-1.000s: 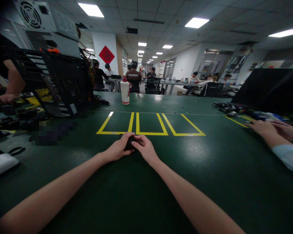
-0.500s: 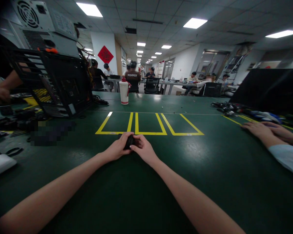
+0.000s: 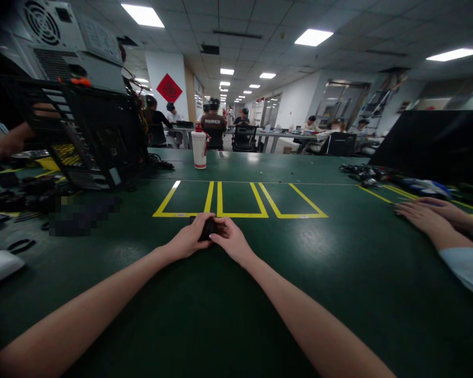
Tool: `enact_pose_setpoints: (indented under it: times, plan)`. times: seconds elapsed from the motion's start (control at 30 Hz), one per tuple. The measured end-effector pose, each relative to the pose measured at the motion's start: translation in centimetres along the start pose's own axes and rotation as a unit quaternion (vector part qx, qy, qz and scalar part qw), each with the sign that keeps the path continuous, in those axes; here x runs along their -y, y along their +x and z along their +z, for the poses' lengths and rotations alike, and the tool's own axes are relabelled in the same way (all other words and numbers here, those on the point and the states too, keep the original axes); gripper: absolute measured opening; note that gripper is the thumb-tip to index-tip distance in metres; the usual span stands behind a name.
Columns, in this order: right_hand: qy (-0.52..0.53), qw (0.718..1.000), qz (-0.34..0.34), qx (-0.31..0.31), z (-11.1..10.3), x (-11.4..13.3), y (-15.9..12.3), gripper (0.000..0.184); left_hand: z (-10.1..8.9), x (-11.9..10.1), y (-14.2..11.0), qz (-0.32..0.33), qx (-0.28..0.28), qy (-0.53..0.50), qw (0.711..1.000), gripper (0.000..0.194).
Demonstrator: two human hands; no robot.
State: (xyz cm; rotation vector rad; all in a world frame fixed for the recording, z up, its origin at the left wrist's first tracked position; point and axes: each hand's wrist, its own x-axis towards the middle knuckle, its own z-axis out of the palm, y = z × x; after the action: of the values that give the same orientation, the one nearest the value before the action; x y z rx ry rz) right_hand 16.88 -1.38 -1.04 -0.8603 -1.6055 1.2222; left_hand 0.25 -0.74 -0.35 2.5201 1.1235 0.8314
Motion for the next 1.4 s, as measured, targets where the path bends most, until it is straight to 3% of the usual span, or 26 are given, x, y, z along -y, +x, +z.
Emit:
enact_pose_setpoints:
  times: [0.2, 0.43, 0.67, 0.83, 1.4]
  plan:
    - [0.009, 1.000, -0.008, -0.024, 0.15, 0.18, 0.10, 0.024, 0.09, 0.03, -0.05, -0.001, -0.005, 0.015, 1.000, 0.062]
    - [-0.007, 1.000, 0.010, -0.028, -0.05, -0.18, 0.38, 0.033, -0.09, -0.13, 0.05, 0.016, -0.012, 0.051, 0.999, 0.061]
    - [0.052, 0.999, 0.000, -0.002, 0.15, 0.12, 0.17, 0.033, -0.45, -0.45, -0.03, 0.018, -0.033, 0.141, 0.989, 0.062]
    - [0.034, 0.999, -0.010, -0.014, 0.25, 0.02, 0.18, 0.030, -0.27, -0.29, 0.20, 0.050, -0.030, 0.126, 0.990, 0.061]
    - [-0.003, 1.000, -0.011, -0.017, 0.24, 0.00, 0.07, 0.032, -0.36, -0.27, 0.04, 0.043, -0.021, 0.109, 0.993, 0.062]
